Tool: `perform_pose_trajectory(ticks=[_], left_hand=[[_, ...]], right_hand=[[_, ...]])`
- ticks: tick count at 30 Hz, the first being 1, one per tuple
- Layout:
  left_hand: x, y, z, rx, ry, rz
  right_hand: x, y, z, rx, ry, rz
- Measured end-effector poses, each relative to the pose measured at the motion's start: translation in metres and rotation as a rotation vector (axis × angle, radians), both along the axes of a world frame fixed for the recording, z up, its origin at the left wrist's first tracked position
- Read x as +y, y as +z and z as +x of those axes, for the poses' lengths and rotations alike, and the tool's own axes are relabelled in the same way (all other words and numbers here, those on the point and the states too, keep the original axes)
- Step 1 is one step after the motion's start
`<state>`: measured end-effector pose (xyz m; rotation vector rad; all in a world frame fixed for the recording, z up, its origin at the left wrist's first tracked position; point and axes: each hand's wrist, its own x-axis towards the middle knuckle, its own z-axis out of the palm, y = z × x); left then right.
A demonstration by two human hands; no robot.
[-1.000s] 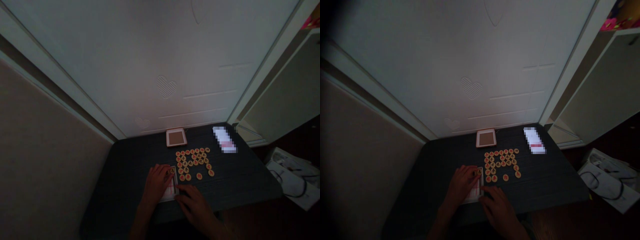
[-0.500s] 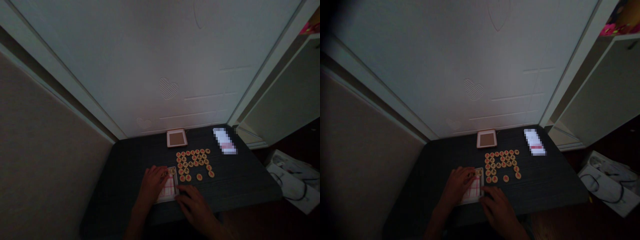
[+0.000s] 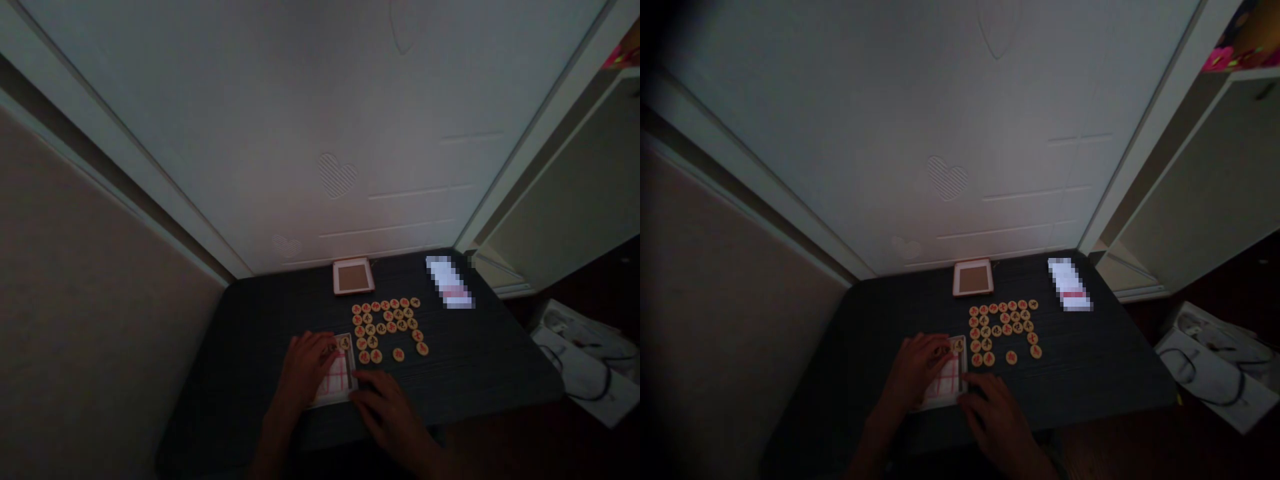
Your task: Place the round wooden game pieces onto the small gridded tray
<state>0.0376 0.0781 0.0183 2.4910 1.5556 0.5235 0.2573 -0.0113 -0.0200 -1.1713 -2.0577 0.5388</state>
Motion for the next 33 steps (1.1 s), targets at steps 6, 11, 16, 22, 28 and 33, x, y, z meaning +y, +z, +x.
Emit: perform_pose_trajectory(ticks=[6,11,16,22,28,33], left_hand=[[-0.004,0.003,0.004,0.017,-0.006,-0.022],[-0.001,0.0,0.009,0.015,-0.019,-0.023],[0.003,0.0,0.012,0.007,-0.032,-0.024],[0.003,0.001,0.006,-0.004,-0.056,-0.008],[0.004,0.001,-0.002,0.0,-0.066,-0.021],[0.004,0.0,0.001,-0.01,-0.048,0.0]], right_hand=[[0.0,0.001,0.0,-0.005,-0.002,-0.013],[-0.002,0.002,0.001,-0.025,0.016,-0.014],[-0.001,0.002,0.001,-0.012,0.015,-0.016],[0.0,0.002,0.001,-0.008,0.022,-0.005],[-0.001,-0.003,0.002,-0.038,0.019,-0.012],[-0.001,-0.003,0.002,-0.047,0.006,0.011]])
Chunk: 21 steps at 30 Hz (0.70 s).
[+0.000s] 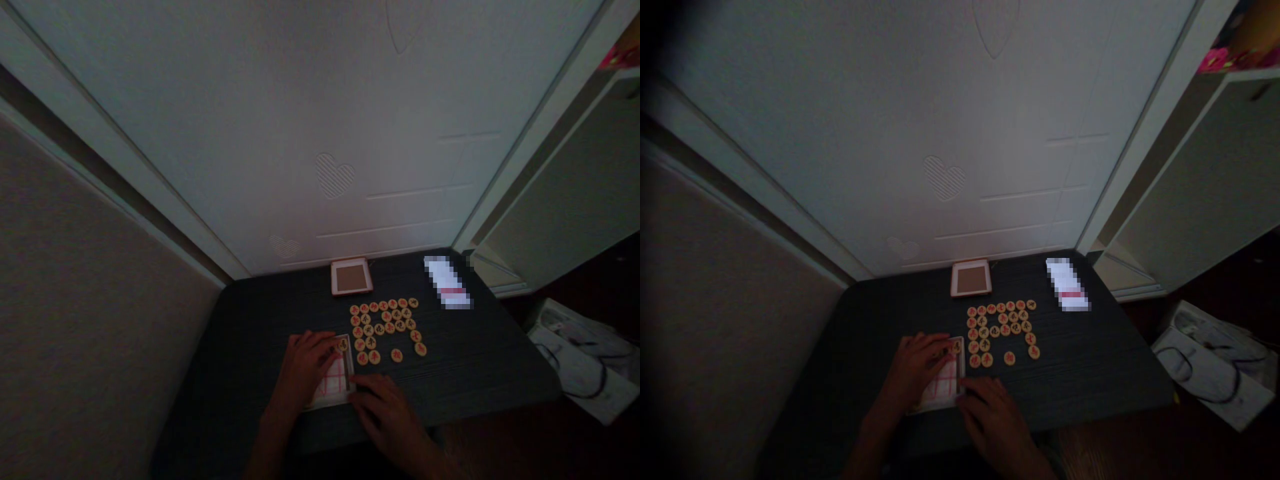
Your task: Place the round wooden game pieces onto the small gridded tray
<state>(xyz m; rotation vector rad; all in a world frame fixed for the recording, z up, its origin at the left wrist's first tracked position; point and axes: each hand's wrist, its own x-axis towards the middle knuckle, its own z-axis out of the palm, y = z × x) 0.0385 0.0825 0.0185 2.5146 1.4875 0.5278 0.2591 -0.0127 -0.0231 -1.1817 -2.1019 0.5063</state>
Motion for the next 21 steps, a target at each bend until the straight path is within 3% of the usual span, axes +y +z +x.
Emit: perform_pose_trajectory(ticks=[7,13,21], left_hand=[[-0.012,0.006,-0.017,-0.067,0.067,0.005],[-0.038,-0.007,-0.042,-0.264,0.22,0.017],[-0.073,-0.022,-0.047,-0.296,0.189,-0.117]], right_hand=[[0.0,0.0,0.001,0.043,-0.016,0.041],[0.0,-0.005,-0.001,0.098,-0.037,0.032],[-0.003,-0.001,0.004,0.16,-0.051,0.003]])
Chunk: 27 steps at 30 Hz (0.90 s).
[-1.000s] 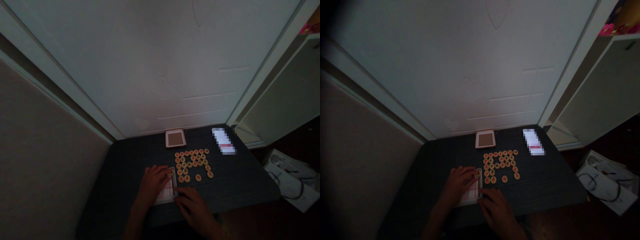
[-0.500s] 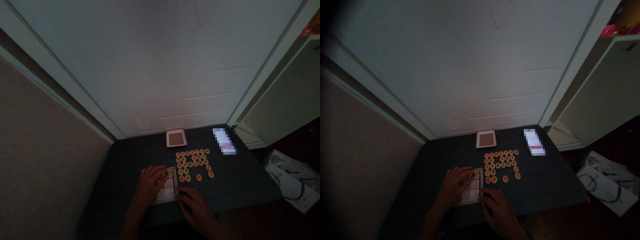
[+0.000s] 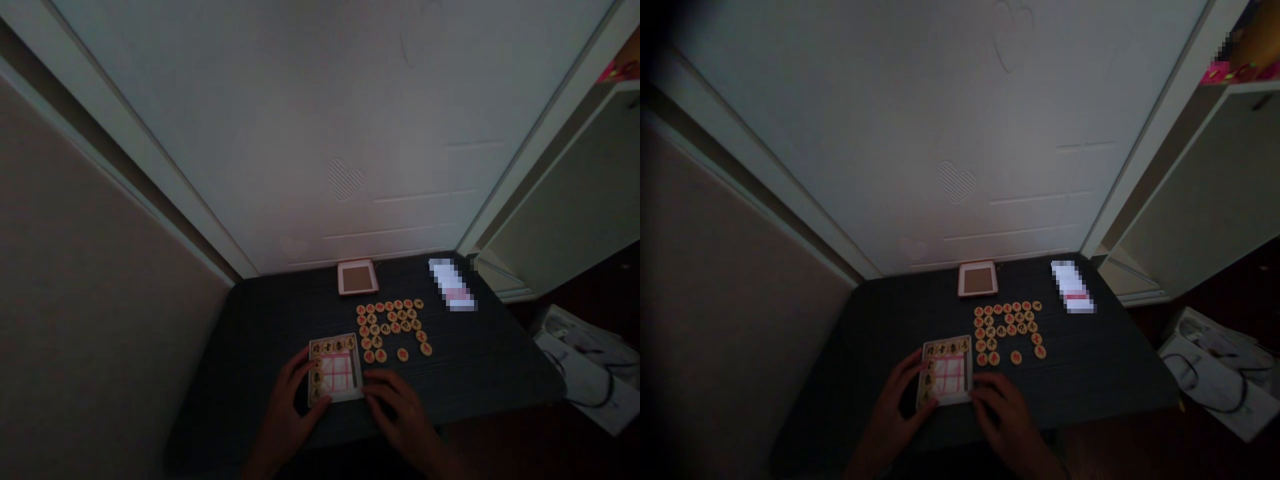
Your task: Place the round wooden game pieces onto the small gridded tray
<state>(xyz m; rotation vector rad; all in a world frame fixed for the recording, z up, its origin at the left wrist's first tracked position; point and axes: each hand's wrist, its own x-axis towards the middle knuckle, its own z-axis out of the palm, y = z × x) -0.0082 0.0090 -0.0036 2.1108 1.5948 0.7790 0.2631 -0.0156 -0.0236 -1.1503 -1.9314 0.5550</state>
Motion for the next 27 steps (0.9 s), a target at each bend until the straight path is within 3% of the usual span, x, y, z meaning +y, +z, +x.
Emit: perform_pose_trajectory(ticks=[10,16,21,27], left_hand=[[-0.001,-0.009,-0.001,0.013,0.001,0.03],[-0.002,-0.01,0.0,0.011,-0.008,0.008],[-0.003,-0.007,0.001,0.029,0.016,-0.025],[-0.003,-0.005,0.002,0.018,0.024,-0.028]], right_hand=[[0.001,-0.005,-0.002,-0.109,0.023,0.026],[0.003,0.008,0.008,-0.024,0.013,0.027],[0.027,0.019,0.05,-0.041,-0.134,0.07],[0.094,0.019,0.122,-0.165,-0.307,0.064]])
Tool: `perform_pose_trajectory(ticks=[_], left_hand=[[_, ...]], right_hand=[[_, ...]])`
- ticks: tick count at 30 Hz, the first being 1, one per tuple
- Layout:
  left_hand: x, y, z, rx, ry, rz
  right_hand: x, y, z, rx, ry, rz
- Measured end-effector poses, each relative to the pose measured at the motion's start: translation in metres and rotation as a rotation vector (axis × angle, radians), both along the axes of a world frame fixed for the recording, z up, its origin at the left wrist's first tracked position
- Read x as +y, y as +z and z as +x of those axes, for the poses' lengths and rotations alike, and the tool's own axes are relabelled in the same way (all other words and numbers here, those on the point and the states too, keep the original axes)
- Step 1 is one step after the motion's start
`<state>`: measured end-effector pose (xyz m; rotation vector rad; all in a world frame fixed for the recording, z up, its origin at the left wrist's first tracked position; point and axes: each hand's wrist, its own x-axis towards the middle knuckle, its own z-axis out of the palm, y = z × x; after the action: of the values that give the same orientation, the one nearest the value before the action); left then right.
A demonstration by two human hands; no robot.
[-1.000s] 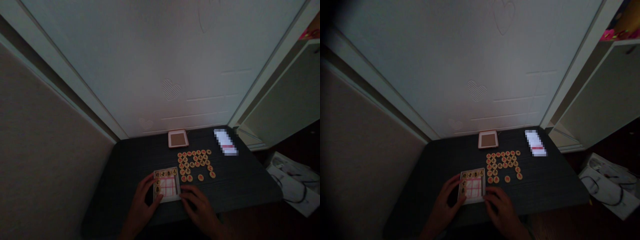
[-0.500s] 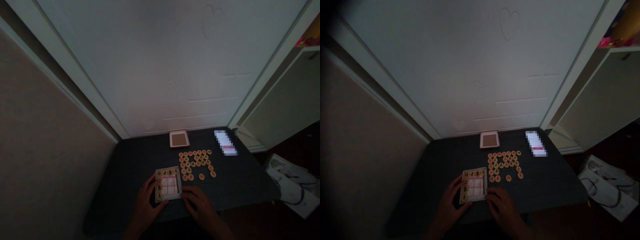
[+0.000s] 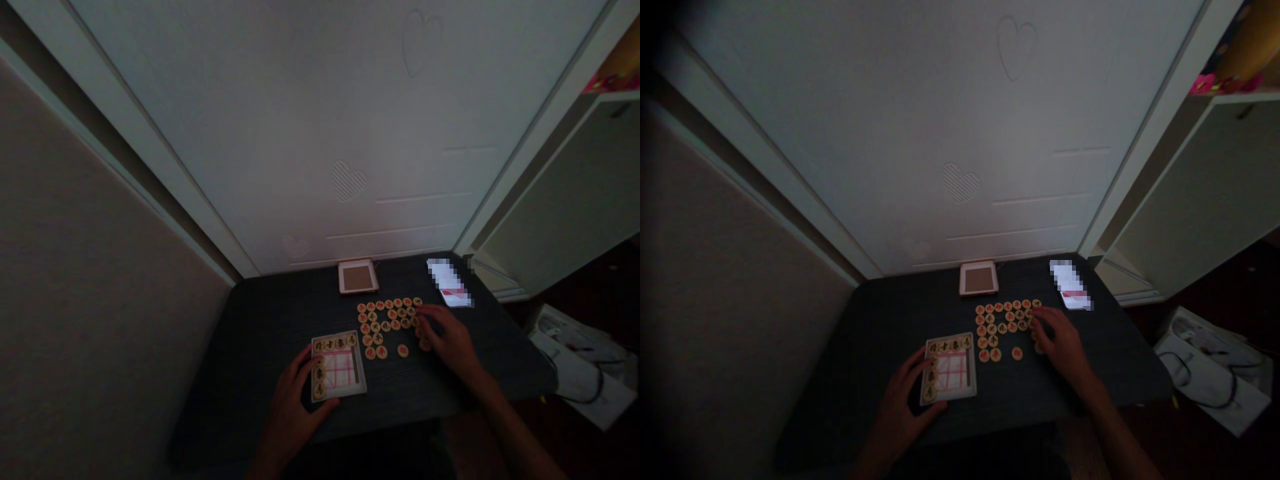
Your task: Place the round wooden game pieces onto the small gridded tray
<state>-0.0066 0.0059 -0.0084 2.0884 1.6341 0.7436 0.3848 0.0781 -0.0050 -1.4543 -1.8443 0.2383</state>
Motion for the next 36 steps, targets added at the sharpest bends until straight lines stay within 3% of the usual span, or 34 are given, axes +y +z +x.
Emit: perform_pose_trajectory(ticks=[6,10,16,21,25,28,31,36], left_hand=[[-0.001,0.002,-0.001,-0.02,-0.009,-0.02],[-0.002,0.0,-0.002,-0.038,-0.009,-0.037],[-0.001,-0.005,-0.003,-0.068,0.006,-0.028],[0.003,-0.005,-0.005,-0.098,0.034,0.091],[0.002,0.015,0.014,-0.165,0.049,0.152],[-0.003,0.038,0.046,-0.331,0.026,0.041],[-0.006,0.058,0.081,-0.474,0.041,-0.124],[-0.002,0.069,0.113,-0.631,0.045,-0.283]], right_hand=[[0.047,-0.008,0.034,-0.103,0.062,-0.075],[0.054,-0.014,0.039,-0.13,0.108,-0.105],[0.053,-0.018,0.041,-0.115,0.066,-0.116],[0.028,-0.002,0.032,-0.081,0.028,-0.116],[-0.011,0.025,0.003,0.017,0.107,-0.12],[-0.04,0.041,-0.03,0.084,0.204,-0.083],[-0.062,0.046,-0.061,0.108,0.282,-0.015],[-0.076,0.04,-0.09,0.138,0.417,0.034]])
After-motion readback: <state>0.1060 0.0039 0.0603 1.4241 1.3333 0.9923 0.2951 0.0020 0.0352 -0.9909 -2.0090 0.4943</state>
